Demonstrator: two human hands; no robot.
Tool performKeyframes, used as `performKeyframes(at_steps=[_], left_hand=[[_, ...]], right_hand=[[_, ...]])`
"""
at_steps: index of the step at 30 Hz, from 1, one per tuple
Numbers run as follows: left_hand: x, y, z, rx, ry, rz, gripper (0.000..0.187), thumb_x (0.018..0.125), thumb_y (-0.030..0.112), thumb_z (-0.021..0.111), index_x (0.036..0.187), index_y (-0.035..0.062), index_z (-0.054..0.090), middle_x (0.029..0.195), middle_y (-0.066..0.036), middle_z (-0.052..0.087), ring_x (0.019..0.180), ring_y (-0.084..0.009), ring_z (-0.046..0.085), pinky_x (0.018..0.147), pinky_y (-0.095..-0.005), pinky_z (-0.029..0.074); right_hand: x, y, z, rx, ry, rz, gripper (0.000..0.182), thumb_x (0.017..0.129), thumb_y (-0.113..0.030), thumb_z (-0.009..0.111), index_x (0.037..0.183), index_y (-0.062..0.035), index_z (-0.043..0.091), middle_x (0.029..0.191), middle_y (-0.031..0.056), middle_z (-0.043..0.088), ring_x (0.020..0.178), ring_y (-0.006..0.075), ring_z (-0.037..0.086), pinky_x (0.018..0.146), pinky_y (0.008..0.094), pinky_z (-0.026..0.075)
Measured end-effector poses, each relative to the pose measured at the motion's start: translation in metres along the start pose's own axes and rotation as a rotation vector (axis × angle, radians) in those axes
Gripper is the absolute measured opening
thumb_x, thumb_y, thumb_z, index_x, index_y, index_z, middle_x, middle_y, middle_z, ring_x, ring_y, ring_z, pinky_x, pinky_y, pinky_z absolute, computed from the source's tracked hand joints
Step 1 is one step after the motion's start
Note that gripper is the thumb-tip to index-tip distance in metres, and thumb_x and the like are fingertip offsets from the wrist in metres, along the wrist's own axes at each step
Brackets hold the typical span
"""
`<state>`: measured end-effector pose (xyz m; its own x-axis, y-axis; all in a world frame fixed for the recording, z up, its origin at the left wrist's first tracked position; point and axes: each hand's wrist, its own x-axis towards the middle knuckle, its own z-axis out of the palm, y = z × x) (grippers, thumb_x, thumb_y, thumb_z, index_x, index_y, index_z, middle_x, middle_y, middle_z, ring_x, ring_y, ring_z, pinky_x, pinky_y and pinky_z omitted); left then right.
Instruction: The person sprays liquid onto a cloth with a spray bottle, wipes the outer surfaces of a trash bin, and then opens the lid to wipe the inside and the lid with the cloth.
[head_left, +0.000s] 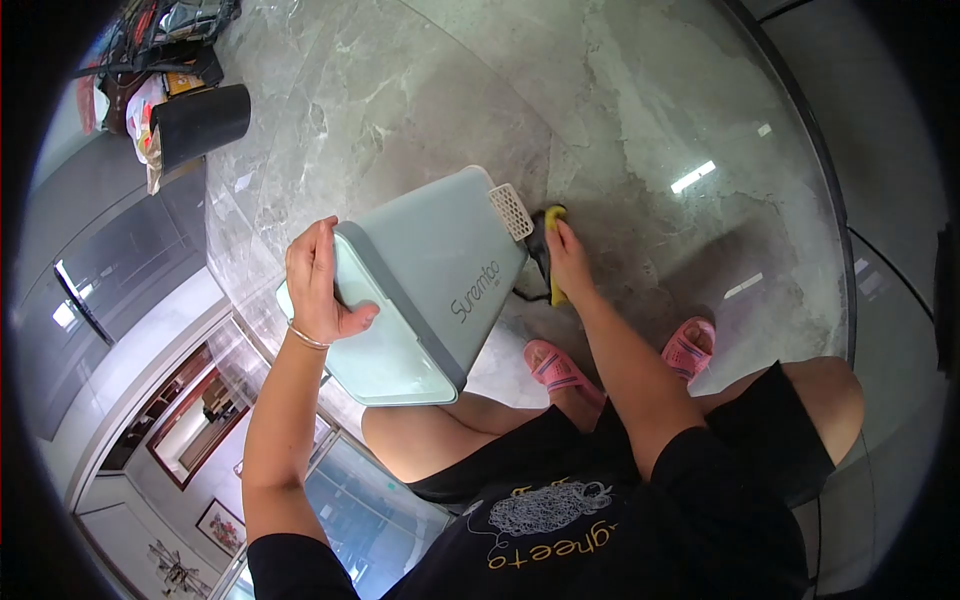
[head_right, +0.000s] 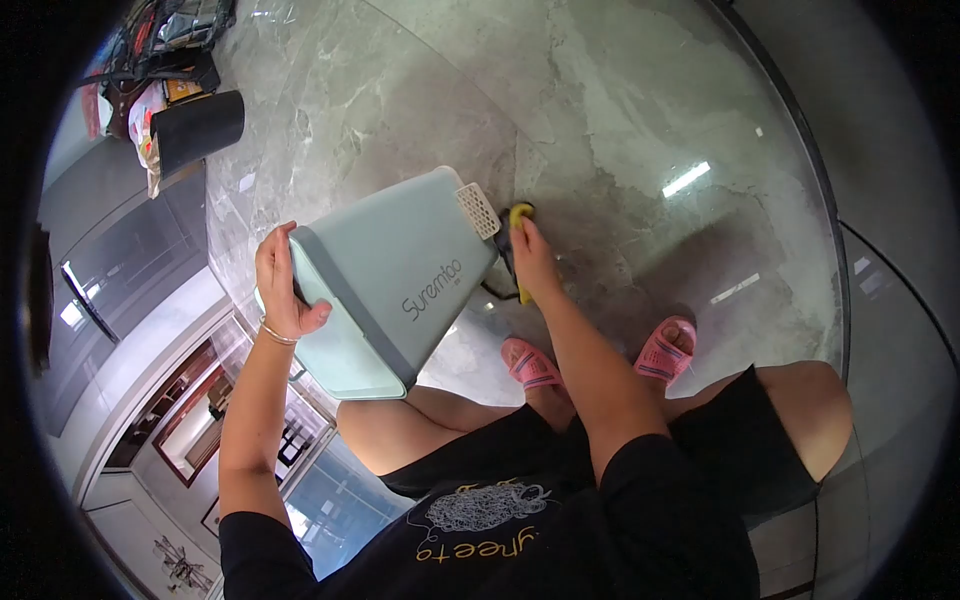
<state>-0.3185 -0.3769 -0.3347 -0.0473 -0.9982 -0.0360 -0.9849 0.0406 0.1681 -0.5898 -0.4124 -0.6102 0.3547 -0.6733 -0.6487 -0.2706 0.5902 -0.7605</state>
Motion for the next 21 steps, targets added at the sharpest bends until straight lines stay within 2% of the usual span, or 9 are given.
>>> performKeyframes(at_steps=[3,4,7,11,12,15,16,19,21], left_hand=[[0.002,0.003,0.002,-0.051,0.024,-0.057,0.100,0.080,0.071,0.044,0.138,-0.0094,0.031,0.113,-0.025,0.052,0.102,-0.0348,0.050,0.090,-0.0420,0.038],[0.003,0.003,0.001,-0.074,0.033,-0.075,0.098,0.080,0.070,0.045,0.137,-0.0088,0.033,0.111,-0.023,0.053,0.100,-0.0340,0.050,0.089,-0.0422,0.037],[0.008,0.010,-0.007,-0.020,0.048,-0.156,0.092,0.082,0.069,0.044,0.134,-0.0073,0.039,0.108,-0.020,0.054,0.099,-0.0324,0.050,0.089,-0.0414,0.036],[-0.005,0.015,-0.013,-0.101,0.193,-0.332,0.089,0.086,0.071,0.034,0.130,-0.0061,0.044,0.114,-0.017,0.052,0.108,-0.0298,0.049,0.097,-0.0377,0.034],[-0.018,0.011,-0.013,-0.204,0.253,-0.408,0.088,0.086,0.072,0.033,0.130,-0.0035,0.042,0.122,-0.016,0.048,0.115,-0.0270,0.045,0.102,-0.0372,0.032],[-0.046,0.005,-0.019,-0.694,0.422,-0.712,0.086,0.085,0.072,0.035,0.133,0.0010,0.038,0.132,-0.014,0.042,0.121,-0.0250,0.041,0.104,-0.0369,0.031],[-0.048,0.010,-0.026,-0.798,0.446,-0.811,0.077,0.089,0.067,0.035,0.136,0.0058,0.035,0.138,-0.012,0.038,0.126,-0.0242,0.038,0.106,-0.0371,0.031],[-0.079,0.002,-0.026,-1.184,0.431,-0.998,0.074,0.088,0.066,0.041,0.134,0.0088,0.037,0.129,-0.007,0.043,0.119,-0.0201,0.044,0.103,-0.0344,0.034],[-0.122,-0.020,0.012,-1.241,0.462,-1.039,0.053,0.093,0.041,0.053,0.133,0.0111,0.037,0.130,-0.007,0.043,0.119,-0.0193,0.043,0.102,-0.0338,0.036]], right_hand=[[0.015,-0.007,0.017,-0.038,-0.135,0.198,0.044,0.094,-0.037,0.046,0.122,-0.0020,0.050,0.110,0.0187,0.062,0.102,0.0337,0.059,0.086,0.0381,0.044],[0.017,-0.001,0.024,0.021,-0.091,0.226,0.048,0.092,-0.039,0.049,0.126,-0.0046,0.049,0.110,0.0183,0.062,0.104,0.0338,0.058,0.088,0.0391,0.043],[0.020,0.001,0.032,0.110,-0.099,0.192,0.050,0.088,-0.035,0.056,0.127,-0.0046,0.048,0.111,0.0190,0.062,0.104,0.0345,0.058,0.088,0.0388,0.044],[0.019,-0.022,0.026,0.033,0.030,0.057,0.047,0.084,-0.027,0.062,0.122,-0.0018,0.050,0.109,0.0196,0.062,0.101,0.0328,0.059,0.086,0.0385,0.045],[0.015,-0.038,0.017,0.033,0.040,0.009,0.046,0.084,-0.025,0.063,0.121,-0.0008,0.050,0.109,0.0195,0.062,0.101,0.0320,0.060,0.086,0.0381,0.045],[-0.024,-0.127,-0.009,0.011,0.053,-0.147,0.039,0.081,-0.017,0.066,0.113,0.0014,0.052,0.103,0.0180,0.062,0.094,0.0305,0.061,0.081,0.0370,0.047],[-0.038,-0.148,-0.013,-0.056,0.070,-0.237,0.038,0.080,-0.015,0.066,0.112,0.0013,0.052,0.101,0.0178,0.061,0.092,0.0316,0.061,0.080,0.0373,0.047],[-0.075,-0.172,-0.004,-0.193,0.070,-0.482,0.035,0.077,-0.010,0.067,0.107,0.0007,0.053,0.096,0.0179,0.059,0.088,0.0352,0.058,0.077,0.0398,0.047],[-0.086,-0.176,0.001,-0.253,0.037,-0.606,0.033,0.077,-0.008,0.068,0.105,0.0003,0.052,0.095,0.0185,0.058,0.086,0.0366,0.057,0.075,0.0406,0.046]])
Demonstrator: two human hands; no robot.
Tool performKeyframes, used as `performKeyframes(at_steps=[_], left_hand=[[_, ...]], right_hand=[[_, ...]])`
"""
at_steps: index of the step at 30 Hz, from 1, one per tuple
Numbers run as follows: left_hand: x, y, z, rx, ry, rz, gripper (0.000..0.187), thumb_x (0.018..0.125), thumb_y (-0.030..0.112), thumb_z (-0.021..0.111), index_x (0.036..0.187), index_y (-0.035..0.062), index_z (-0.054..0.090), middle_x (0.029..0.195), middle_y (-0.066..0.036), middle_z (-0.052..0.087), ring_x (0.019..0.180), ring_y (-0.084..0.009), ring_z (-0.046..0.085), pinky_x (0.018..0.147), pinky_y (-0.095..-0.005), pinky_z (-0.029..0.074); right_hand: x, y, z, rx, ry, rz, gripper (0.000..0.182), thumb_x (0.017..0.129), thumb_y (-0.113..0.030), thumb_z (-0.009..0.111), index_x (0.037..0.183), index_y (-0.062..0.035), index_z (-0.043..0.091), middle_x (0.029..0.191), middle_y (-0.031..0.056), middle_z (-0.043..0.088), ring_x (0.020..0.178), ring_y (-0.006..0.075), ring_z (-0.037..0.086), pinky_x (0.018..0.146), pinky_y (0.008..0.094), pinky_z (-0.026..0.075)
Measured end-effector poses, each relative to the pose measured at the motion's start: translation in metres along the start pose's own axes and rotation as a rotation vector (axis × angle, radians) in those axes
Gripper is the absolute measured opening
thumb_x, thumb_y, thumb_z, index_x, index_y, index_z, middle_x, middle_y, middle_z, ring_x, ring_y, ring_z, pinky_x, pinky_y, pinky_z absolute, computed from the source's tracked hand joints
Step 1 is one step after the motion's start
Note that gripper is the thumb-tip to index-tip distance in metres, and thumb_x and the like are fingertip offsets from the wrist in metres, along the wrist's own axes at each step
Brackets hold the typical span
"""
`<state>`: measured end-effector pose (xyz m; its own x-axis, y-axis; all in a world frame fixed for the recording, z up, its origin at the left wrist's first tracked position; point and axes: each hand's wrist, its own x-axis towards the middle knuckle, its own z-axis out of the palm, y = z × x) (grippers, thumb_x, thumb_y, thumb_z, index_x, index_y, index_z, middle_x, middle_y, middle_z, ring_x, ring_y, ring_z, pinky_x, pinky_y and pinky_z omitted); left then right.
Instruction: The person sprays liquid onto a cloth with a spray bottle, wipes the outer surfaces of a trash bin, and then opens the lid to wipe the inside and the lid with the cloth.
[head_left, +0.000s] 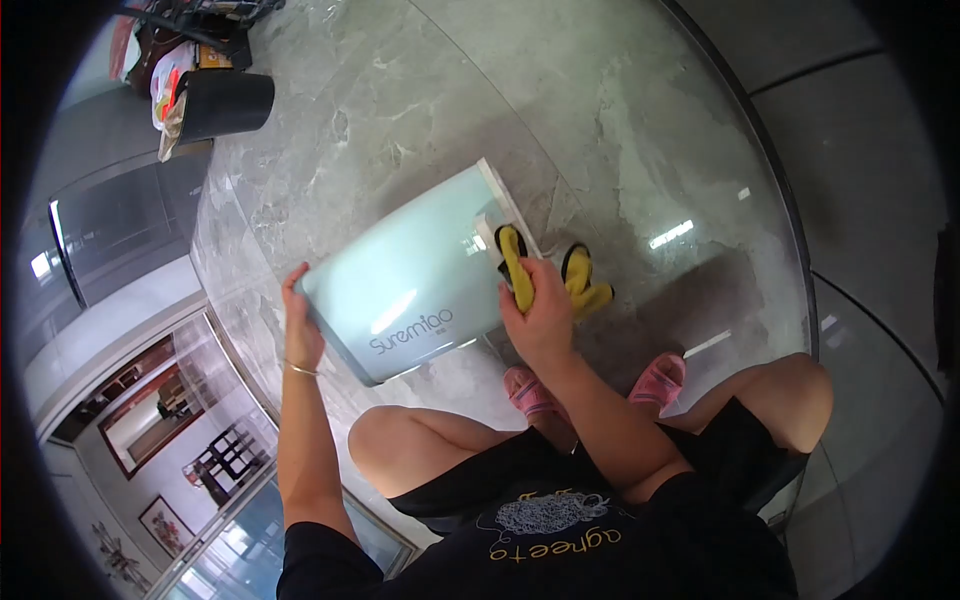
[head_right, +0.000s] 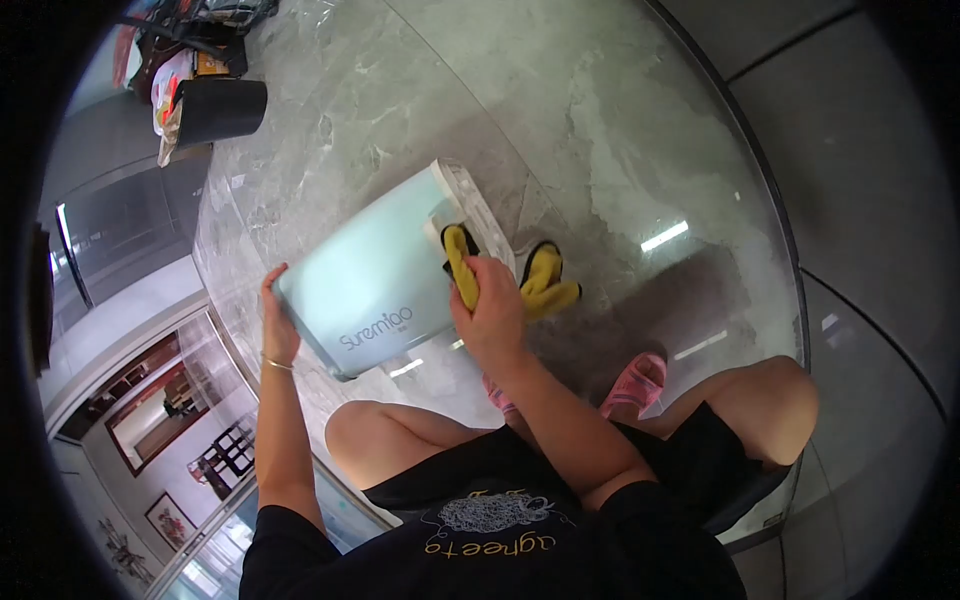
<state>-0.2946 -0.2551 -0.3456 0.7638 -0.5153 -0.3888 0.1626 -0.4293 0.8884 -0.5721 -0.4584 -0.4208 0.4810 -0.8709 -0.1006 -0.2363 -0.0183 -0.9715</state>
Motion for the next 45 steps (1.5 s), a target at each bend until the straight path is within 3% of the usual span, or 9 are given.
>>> performKeyframes(at_steps=[6,8,12,15,18,23,32,39,45], left_hand=[[-0.007,-0.062,0.018,0.054,0.147,-0.078,0.051,0.088,0.019,0.062,0.131,0.0094,0.036,0.129,-0.008,0.040,0.116,-0.0203,0.044,0.100,-0.0333,0.039],[0.001,-0.072,0.018,0.324,0.199,0.067,0.055,0.087,0.020,0.063,0.134,0.0092,0.038,0.140,-0.015,0.034,0.128,-0.0298,0.035,0.105,-0.0383,0.031],[-0.005,-0.036,0.084,1.240,0.240,0.538,0.071,0.082,0.037,0.066,0.141,0.0119,0.036,0.153,-0.018,0.016,0.141,-0.0364,0.013,0.109,-0.0602,0.010],[-0.008,-0.026,0.142,1.288,0.152,0.458,0.081,0.075,0.050,0.067,0.142,0.0178,0.035,0.152,-0.014,0.019,0.141,-0.0368,0.013,0.101,-0.0722,0.003],[-0.007,-0.026,0.154,1.340,0.141,0.305,0.085,0.072,0.056,0.066,0.143,0.0202,0.035,0.150,-0.012,0.024,0.139,-0.0362,0.016,0.100,-0.0731,0.003],[-0.009,-0.019,0.157,1.338,0.075,0.307,0.085,0.071,0.057,0.066,0.142,0.0201,0.036,0.145,-0.010,0.031,0.135,-0.0352,0.024,0.100,-0.0724,0.004],[-0.006,-0.024,0.158,1.331,0.127,0.316,0.082,0.072,0.059,0.064,0.140,0.0221,0.039,0.143,-0.010,0.034,0.134,-0.0334,0.026,0.098,-0.0731,0.005],[-0.006,-0.023,0.157,1.324,0.153,0.283,0.083,0.073,0.064,0.059,0.142,0.0238,0.036,0.144,-0.010,0.034,0.135,-0.0324,0.026,0.098,-0.0738,0.004],[-0.004,-0.019,0.143,1.226,0.017,0.219,0.085,0.078,0.069,0.051,0.145,0.0227,0.030,0.151,-0.012,0.023,0.141,-0.0320,0.016,0.100,-0.0734,-0.001]], right_hand=[[0.012,-0.013,-0.028,0.091,-0.291,0.043,0.032,0.084,-0.011,0.060,0.112,0.0019,0.051,0.102,0.0172,0.055,0.096,0.0336,0.055,0.086,0.0367,0.044],[0.036,0.012,-0.040,0.695,-0.183,0.387,0.033,0.089,-0.014,0.055,0.116,0.0031,0.051,0.107,0.0159,0.054,0.102,0.0307,0.054,0.089,0.0336,0.043],[0.137,-0.010,-0.020,0.002,-0.296,-0.262,0.028,0.088,-0.005,0.048,0.114,-0.0022,0.058,0.118,0.0153,0.050,0.110,0.0295,0.051,0.091,0.0337,0.043],[0.173,-0.009,0.012,-0.465,-0.720,-0.555,0.034,0.086,-0.004,0.050,0.119,-0.0088,0.059,0.121,0.0130,0.050,0.110,0.0307,0.051,0.093,0.0365,0.043],[0.151,0.002,-0.014,-0.591,-0.665,-0.632,0.041,0.084,-0.003,0.055,0.124,-0.0142,0.058,0.123,0.0146,0.049,0.111,0.0345,0.051,0.095,0.0383,0.043],[0.110,-0.005,-0.037,-0.628,-0.627,-0.383,0.042,0.082,-0.005,0.054,0.121,-0.0198,0.060,0.124,0.0095,0.048,0.112,0.0288,0.050,0.093,0.0388,0.044],[0.148,-0.001,-0.018,-0.501,-0.682,-0.588,0.051,0.079,0.006,0.051,0.123,-0.0185,0.059,0.121,0.0121,0.049,0.111,0.0299,0.052,0.091,0.0392,0.045],[0.014,0.006,-0.072,-0.571,-0.409,-0.280,0.051,0.078,0.007,0.052,0.124,-0.0153,0.058,0.116,0.0176,0.048,0.108,0.0355,0.052,0.090,0.0398,0.046],[-0.074,0.062,-0.132,-0.654,-0.689,0.131,0.036,0.084,0.001,0.052,0.118,-0.0073,0.059,0.109,0.0183,0.050,0.098,0.0339,0.054,0.086,0.0372,0.046]])
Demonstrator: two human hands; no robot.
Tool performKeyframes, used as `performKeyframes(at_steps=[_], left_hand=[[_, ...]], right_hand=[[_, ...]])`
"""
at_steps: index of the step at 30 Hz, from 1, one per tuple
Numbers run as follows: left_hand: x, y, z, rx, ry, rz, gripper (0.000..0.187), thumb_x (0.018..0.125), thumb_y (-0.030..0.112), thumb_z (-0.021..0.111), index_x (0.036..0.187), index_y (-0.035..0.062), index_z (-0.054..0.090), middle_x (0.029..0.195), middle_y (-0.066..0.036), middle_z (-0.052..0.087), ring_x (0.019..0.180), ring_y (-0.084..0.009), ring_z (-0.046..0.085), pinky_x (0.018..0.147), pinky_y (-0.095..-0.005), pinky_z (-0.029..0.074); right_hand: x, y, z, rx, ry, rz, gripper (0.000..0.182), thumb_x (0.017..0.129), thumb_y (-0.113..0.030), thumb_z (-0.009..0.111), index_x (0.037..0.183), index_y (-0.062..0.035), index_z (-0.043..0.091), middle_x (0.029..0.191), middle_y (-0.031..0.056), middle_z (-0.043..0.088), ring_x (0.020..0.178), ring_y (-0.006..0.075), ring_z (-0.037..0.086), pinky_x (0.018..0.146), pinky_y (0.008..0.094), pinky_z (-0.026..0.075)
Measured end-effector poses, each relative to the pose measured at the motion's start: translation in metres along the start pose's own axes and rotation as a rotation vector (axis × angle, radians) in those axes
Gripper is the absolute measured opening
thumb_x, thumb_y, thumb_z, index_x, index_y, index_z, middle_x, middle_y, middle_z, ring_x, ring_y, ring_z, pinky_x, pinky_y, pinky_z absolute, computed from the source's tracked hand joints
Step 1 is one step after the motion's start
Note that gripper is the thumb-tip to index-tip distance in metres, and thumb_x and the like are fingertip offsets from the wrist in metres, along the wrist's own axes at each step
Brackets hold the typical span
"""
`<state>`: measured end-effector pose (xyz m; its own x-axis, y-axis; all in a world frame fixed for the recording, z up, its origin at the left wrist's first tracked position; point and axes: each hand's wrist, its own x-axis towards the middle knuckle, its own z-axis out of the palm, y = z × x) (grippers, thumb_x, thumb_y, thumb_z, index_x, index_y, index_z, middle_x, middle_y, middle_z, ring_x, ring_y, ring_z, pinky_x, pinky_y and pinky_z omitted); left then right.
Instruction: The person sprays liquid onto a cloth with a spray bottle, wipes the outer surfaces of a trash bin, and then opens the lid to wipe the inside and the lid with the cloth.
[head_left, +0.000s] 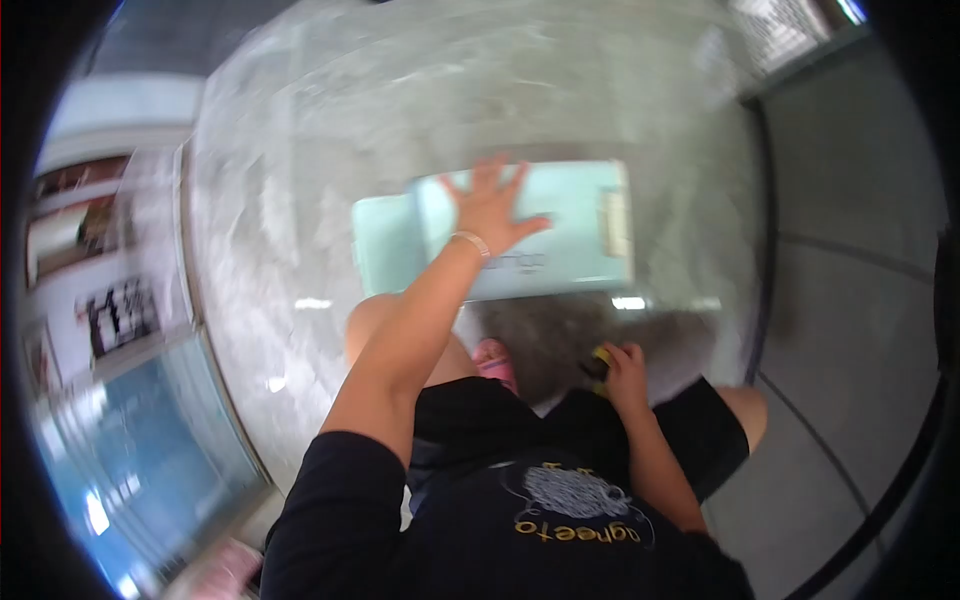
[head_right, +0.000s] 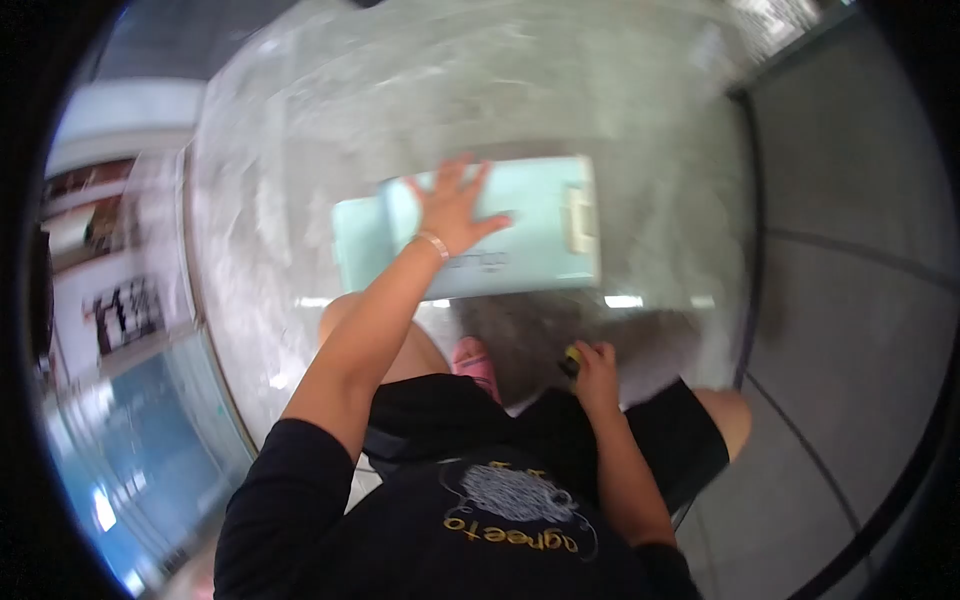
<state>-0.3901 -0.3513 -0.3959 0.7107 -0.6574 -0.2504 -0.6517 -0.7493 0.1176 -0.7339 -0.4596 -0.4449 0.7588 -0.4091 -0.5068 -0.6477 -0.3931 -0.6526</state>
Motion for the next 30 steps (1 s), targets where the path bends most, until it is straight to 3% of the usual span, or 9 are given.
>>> performKeyframes(at_steps=[3,5,7,9,11,14,17,22,30], left_hand=[[-0.002,-0.071,-0.015,-0.579,0.242,0.114,0.084,0.077,0.056,0.065,0.143,0.0171,0.032,0.151,-0.018,0.018,0.140,-0.0371,0.014,0.113,-0.0506,0.013],[-0.017,-0.154,-0.017,-0.431,0.373,-0.146,0.089,0.075,0.053,0.070,0.142,0.0076,0.032,0.148,-0.022,0.024,0.139,-0.0385,0.016,0.113,-0.0437,0.018],[-0.067,-0.218,0.004,-0.412,0.325,-0.528,0.092,0.074,0.055,0.069,0.138,-0.0007,0.033,0.144,-0.024,0.031,0.139,-0.0365,0.020,0.113,-0.0461,0.018],[-0.109,-0.262,0.064,-0.209,-0.040,-0.781,0.094,0.073,0.053,0.070,0.137,-0.0046,0.033,0.141,-0.026,0.035,0.134,-0.0354,0.030,0.111,-0.0460,0.022],[-0.148,-0.296,0.132,-0.479,-0.137,-0.767,0.074,0.077,0.044,0.070,0.130,0.0000,0.045,0.124,-0.020,0.054,0.110,-0.0299,0.054,0.095,-0.0444,0.042],[-0.146,-0.272,0.097,-1.074,-0.337,-0.793,0.047,0.083,0.029,0.067,0.118,0.0009,0.055,0.100,-0.009,0.064,0.087,-0.0181,0.062,0.074,-0.0324,0.052],[-0.118,-0.218,0.023,-1.142,-0.355,-0.482,0.030,0.080,0.020,0.064,0.105,0.0033,0.062,0.083,-0.003,0.064,0.066,-0.0107,0.055,0.054,-0.0297,0.048],[-0.087,-0.166,-0.090,-0.961,-0.313,-0.337,0.026,0.081,0.016,0.060,0.102,-0.0006,0.060,0.084,-0.007,0.063,0.070,-0.0120,0.059,0.061,-0.0297,0.050],[-0.108,-0.078,-0.195,-1.279,-0.292,-0.321,0.031,0.085,0.011,0.057,0.114,0.0018,0.058,0.102,-0.005,0.064,0.090,-0.0142,0.062,0.077,-0.0312,0.052]], right_hand=[[-0.001,-0.043,-0.026,0.115,0.064,-0.132,0.032,0.087,-0.001,0.050,0.117,-0.0046,0.059,0.106,0.0175,0.051,0.096,0.0318,0.055,0.085,0.0349,0.045],[0.006,-0.044,-0.036,0.155,0.086,-0.173,0.031,0.088,-0.002,0.050,0.117,-0.0042,0.058,0.106,0.0171,0.051,0.096,0.0308,0.055,0.085,0.0343,0.045],[0.009,-0.042,-0.037,0.132,0.109,-0.195,0.030,0.089,-0.003,0.049,0.117,-0.0034,0.058,0.106,0.0166,0.052,0.097,0.0297,0.055,0.086,0.0335,0.044],[0.010,-0.038,-0.036,0.152,0.104,-0.179,0.030,0.090,-0.004,0.048,0.118,-0.0025,0.058,0.106,0.0159,0.052,0.098,0.0282,0.055,0.086,0.0327,0.044],[0.009,-0.033,-0.033,0.212,0.076,-0.119,0.030,0.090,-0.005,0.047,0.118,-0.0014,0.057,0.107,0.0150,0.053,0.099,0.0264,0.055,0.087,0.0321,0.044],[0.003,-0.036,-0.039,0.352,0.046,-0.052,0.030,0.095,-0.006,0.043,0.123,-0.0005,0.053,0.116,0.0103,0.054,0.107,0.0178,0.053,0.093,0.0277,0.040],[-0.007,-0.041,-0.057,0.523,0.022,-0.014,0.031,0.097,-0.007,0.042,0.126,-0.0004,0.051,0.122,0.0087,0.054,0.110,0.0142,0.051,0.095,0.0262,0.039],[-0.008,-0.080,-0.095,0.690,0.036,-0.141,0.031,0.097,-0.006,0.042,0.126,0.0010,0.050,0.121,0.0089,0.055,0.108,0.0145,0.054,0.094,0.0260,0.040],[-0.028,-0.130,-0.145,0.967,-0.018,-0.310,0.029,0.094,-0.006,0.047,0.122,0.0009,0.054,0.112,0.0078,0.055,0.104,0.0147,0.052,0.093,0.0258,0.038]])
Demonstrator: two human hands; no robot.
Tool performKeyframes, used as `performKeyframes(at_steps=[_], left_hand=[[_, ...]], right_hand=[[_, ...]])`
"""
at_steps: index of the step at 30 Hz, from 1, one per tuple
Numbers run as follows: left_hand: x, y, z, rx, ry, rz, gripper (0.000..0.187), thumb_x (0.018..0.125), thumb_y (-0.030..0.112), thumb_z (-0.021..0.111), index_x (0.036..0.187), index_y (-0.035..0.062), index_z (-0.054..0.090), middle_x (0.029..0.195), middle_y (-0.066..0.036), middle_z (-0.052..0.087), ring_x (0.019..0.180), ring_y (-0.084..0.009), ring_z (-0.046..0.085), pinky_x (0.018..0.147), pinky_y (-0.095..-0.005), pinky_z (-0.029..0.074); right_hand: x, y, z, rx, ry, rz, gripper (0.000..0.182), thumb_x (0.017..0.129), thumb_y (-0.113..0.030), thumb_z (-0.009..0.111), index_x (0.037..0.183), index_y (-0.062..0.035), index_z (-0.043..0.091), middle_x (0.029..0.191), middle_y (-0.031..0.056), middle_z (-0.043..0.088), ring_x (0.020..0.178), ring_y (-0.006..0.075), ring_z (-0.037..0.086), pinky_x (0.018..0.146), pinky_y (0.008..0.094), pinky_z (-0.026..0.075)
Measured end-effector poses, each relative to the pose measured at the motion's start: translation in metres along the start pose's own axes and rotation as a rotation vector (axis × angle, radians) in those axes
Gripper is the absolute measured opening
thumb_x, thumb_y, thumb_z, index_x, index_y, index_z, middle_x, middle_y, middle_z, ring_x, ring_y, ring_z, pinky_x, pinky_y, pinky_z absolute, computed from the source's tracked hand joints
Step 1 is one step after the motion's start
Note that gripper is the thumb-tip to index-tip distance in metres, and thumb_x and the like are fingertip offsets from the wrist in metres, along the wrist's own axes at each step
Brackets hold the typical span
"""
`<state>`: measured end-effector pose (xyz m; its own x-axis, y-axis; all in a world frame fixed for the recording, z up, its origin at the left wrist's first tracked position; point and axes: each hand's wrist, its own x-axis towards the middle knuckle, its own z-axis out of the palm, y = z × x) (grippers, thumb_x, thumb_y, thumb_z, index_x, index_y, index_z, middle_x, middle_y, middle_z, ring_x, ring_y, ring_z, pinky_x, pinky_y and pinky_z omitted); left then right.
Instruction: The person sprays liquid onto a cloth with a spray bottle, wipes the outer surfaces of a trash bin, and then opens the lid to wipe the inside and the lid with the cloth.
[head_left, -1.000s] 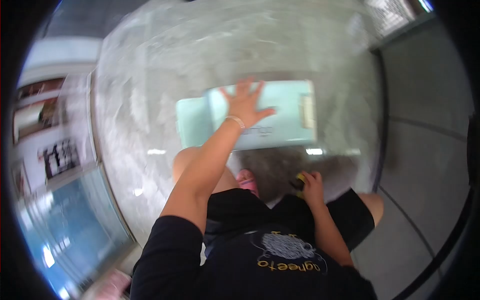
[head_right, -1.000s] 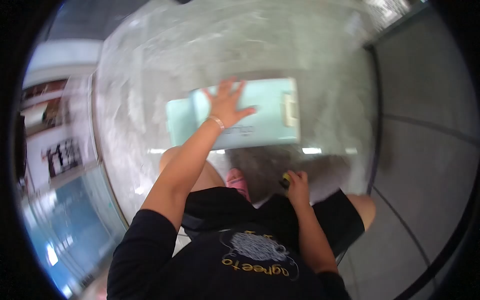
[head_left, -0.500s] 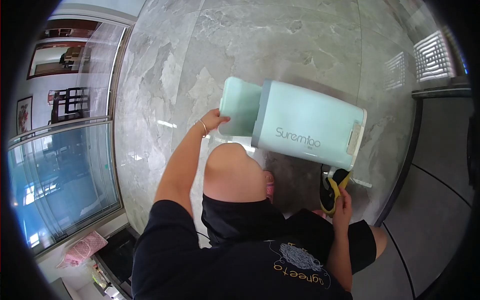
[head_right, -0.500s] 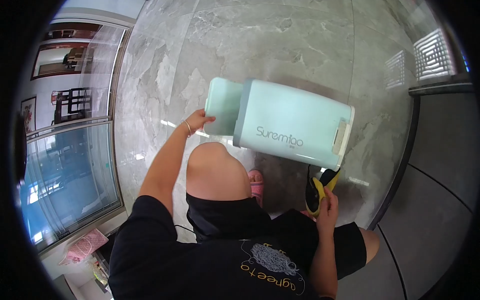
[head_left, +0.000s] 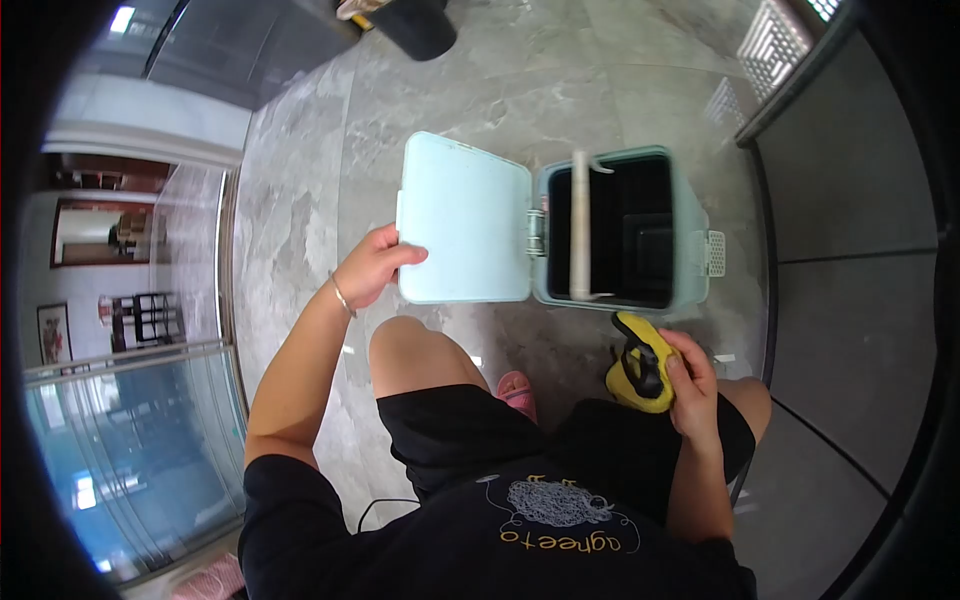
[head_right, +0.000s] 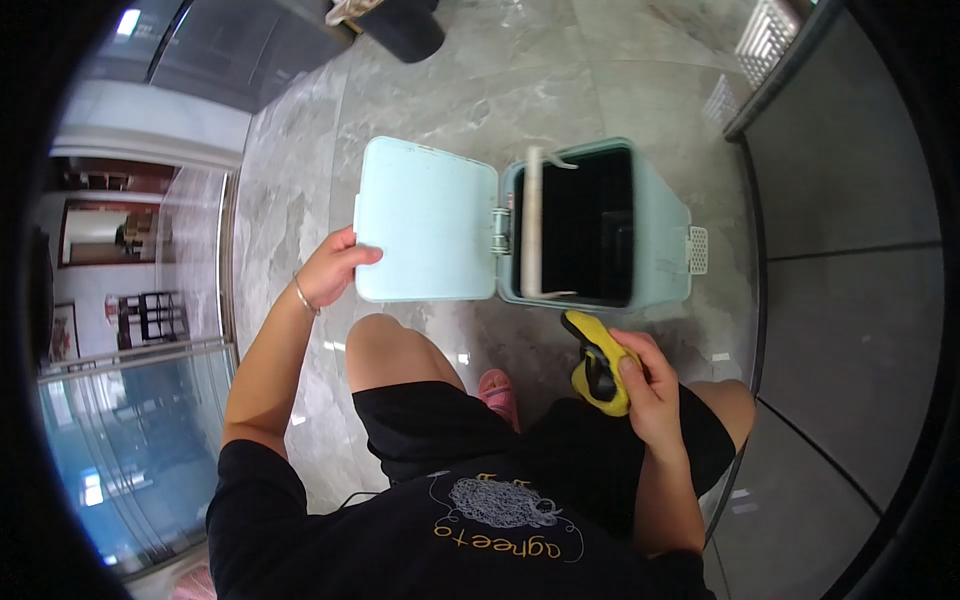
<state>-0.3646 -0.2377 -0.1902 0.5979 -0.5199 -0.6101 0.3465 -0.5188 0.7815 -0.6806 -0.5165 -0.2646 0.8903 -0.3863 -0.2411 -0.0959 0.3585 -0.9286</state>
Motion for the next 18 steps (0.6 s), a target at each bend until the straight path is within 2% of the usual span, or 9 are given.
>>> performKeyframes(at_steps=[2,5,7,9,11,13,14,17,18], left_hand=[[-0.006,0.010,0.023,-0.042,-0.048,0.004,0.031,0.084,0.012,0.058,0.114,0.0031,0.058,0.102,-0.004,0.063,0.090,-0.0138,0.061,0.077,-0.0323,0.052],[-0.012,0.031,0.067,0.041,-0.134,0.075,0.032,0.083,0.011,0.060,0.114,0.0032,0.057,0.101,-0.002,0.062,0.089,-0.0120,0.059,0.076,-0.0313,0.051],[-0.012,0.043,0.089,-0.054,-0.207,0.029,0.034,0.082,0.006,0.060,0.115,0.0031,0.055,0.099,-0.002,0.060,0.088,-0.0112,0.058,0.074,-0.0308,0.051],[-0.011,0.047,0.100,-0.142,-0.331,-0.010,0.035,0.082,0.003,0.059,0.117,0.0029,0.054,0.100,-0.003,0.061,0.091,-0.0124,0.059,0.074,-0.0313,0.051],[-0.019,0.040,0.108,-0.180,-0.231,0.019,0.046,0.078,-0.005,0.058,0.123,0.0011,0.051,0.110,-0.006,0.060,0.103,-0.0164,0.058,0.087,-0.0302,0.047],[-0.021,0.031,0.101,-0.285,-0.312,0.006,0.050,0.077,-0.008,0.057,0.125,0.0008,0.050,0.116,-0.008,0.059,0.106,-0.0174,0.056,0.092,-0.0315,0.045],[-0.026,0.029,0.103,-0.254,-0.350,0.030,0.050,0.077,-0.009,0.056,0.125,0.0010,0.050,0.118,-0.007,0.058,0.108,-0.0173,0.055,0.093,-0.0331,0.043],[-0.028,0.024,0.092,-0.236,-0.330,-0.039,0.052,0.075,-0.010,0.057,0.126,-0.0017,0.049,0.121,-0.010,0.057,0.114,-0.0223,0.054,0.098,-0.0368,0.042],[-0.027,0.019,0.090,-0.224,-0.311,-0.034,0.047,0.075,-0.011,0.056,0.121,-0.0007,0.053,0.117,-0.009,0.058,0.111,-0.0200,0.055,0.095,-0.0350,0.044]], right_hand=[[0.003,-0.024,0.008,0.172,-0.019,-0.003,0.032,0.094,-0.008,0.048,0.124,0.0021,0.052,0.113,0.0076,0.056,0.106,0.0157,0.053,0.095,0.0273,0.039],[0.017,-0.065,0.024,0.393,-0.052,-0.159,0.035,0.092,-0.007,0.050,0.125,0.0032,0.051,0.122,0.0103,0.053,0.111,0.0171,0.052,0.095,0.0298,0.040],[0.040,-0.069,0.039,0.248,-0.001,-0.436,0.035,0.092,-0.008,0.050,0.126,0.0001,0.051,0.134,0.0159,0.046,0.122,0.0239,0.046,0.100,0.0353,0.038],[0.066,-0.061,0.077,-0.177,-0.143,-0.816,0.036,0.092,-0.011,0.047,0.128,-0.0056,0.052,0.140,0.0172,0.041,0.133,0.0342,0.035,0.106,0.0428,0.030],[0.095,-0.030,0.102,-0.587,-0.279,-0.839,0.037,0.093,-0.016,0.045,0.130,-0.0107,0.052,0.141,0.0153,0.041,0.137,0.0406,0.025,0.110,0.0476,0.020],[0.135,0.028,0.086,-0.756,-0.091,-0.766,0.038,0.093,-0.018,0.044,0.130,-0.0120,0.051,0.141,0.0127,0.041,0.136,0.0437,0.022,0.111,0.0500,0.016],[0.143,0.015,0.078,-0.598,-0.077,-0.411,0.037,0.094,-0.019,0.044,0.129,-0.0098,0.052,0.141,0.0138,0.042,0.137,0.0426,0.022,0.112,0.0510,0.016],[0.148,0.006,0.111,-0.279,-0.217,-0.511,0.038,0.095,-0.020,0.044,0.129,-0.0062,0.051,0.144,0.0177,0.036,0.140,0.0364,0.020,0.113,0.0512,0.013],[0.149,-0.027,0.126,-0.460,-0.372,-0.744,0.038,0.094,-0.021,0.043,0.128,-0.0053,0.052,0.143,0.0172,0.038,0.138,0.0321,0.026,0.113,0.0489,0.015]])
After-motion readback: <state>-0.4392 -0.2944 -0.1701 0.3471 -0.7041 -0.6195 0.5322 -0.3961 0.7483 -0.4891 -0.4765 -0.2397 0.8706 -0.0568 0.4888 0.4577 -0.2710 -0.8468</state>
